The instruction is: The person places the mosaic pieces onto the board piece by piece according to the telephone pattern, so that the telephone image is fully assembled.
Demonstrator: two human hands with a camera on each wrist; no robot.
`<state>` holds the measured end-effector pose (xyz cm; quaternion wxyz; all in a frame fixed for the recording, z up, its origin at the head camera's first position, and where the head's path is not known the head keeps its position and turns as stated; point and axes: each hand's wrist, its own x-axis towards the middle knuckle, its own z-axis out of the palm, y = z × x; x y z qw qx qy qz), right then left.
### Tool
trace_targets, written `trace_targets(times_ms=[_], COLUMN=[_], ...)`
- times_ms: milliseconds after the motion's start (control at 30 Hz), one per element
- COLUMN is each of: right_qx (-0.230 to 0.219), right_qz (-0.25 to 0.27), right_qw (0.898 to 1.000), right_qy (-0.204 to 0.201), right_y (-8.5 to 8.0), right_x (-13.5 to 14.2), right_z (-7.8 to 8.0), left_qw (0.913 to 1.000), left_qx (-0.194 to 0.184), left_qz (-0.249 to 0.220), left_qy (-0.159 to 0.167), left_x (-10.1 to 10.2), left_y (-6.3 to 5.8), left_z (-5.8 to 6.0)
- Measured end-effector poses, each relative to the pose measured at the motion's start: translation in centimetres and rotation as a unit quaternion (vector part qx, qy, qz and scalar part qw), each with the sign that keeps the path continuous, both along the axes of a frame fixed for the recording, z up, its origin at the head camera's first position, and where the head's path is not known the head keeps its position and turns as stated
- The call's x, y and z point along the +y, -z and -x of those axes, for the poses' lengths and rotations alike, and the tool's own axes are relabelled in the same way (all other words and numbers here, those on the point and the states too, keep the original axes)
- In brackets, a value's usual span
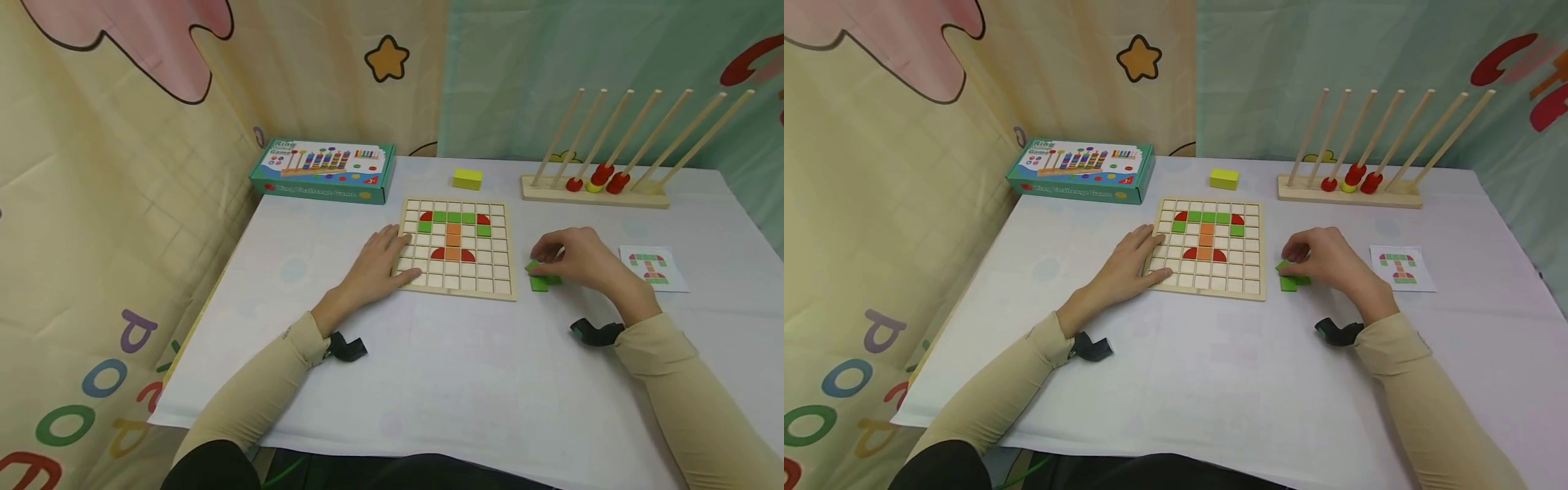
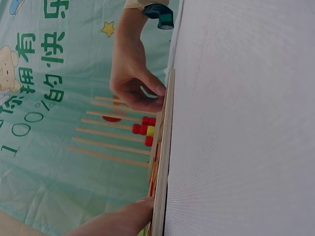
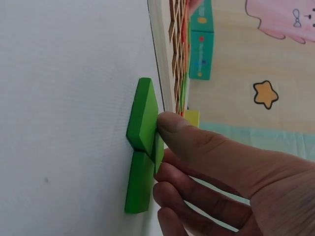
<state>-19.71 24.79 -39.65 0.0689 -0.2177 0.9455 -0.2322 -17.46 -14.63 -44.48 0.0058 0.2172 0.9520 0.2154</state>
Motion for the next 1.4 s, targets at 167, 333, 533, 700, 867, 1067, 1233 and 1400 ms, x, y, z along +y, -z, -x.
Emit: trace_targets(times_ms=[167, 333, 533, 700, 867, 1067, 1233, 1400], right_qx=[-0.005, -0.007, -0.014, -0.005, -0.011, -0.038, -0.033, -0.012], right_qz=[0.005, 0.038, 0.061, 0.075, 0.106, 0.121, 0.125, 0.126], right_qw=[1.000, 0.999, 0.998, 0.997, 0.994, 0.990, 0.988, 0.987], right_qy=[-0.002, -0.004, -0.008, -0.012, -0.030, -0.062, -0.087, -0.099], right_y=[0.2, 0.2, 0.2, -0.2, -0.8, -0.5, 0.3, 0.7], right_x=[-0.3, -0.5, -0.6, -1.2, -3.5, -7.1, -8.9, -9.6], right_z=[0.1, -0.1, -0.3, -0.3, 0.2, 0.8, 1.0, 0.8], left_qw=[1.0000, 1.0000, 1.0000, 0.9999, 0.9999, 0.9999, 1.0000, 0.9999], left_qx=[0.000, 0.002, -0.005, -0.007, -0.008, -0.009, -0.007, -0.007], left_qz=[0.003, 0.003, 0.007, 0.009, 0.011, 0.006, 0.006, 0.009], left_qy=[0.002, 0.004, 0.003, 0.001, -0.001, -0.002, -0.001, -0.003], left_x=[-0.1, 0.0, 0.0, 0.0, 0.0, 0.0, -0.1, -0.2], left_y=[0.0, 0.0, -0.1, -0.1, -0.1, 0.0, 0.1, 0.2], left_z=[0.0, 0.1, 0.1, 0.0, 0.0, -0.2, -0.1, 0.1])
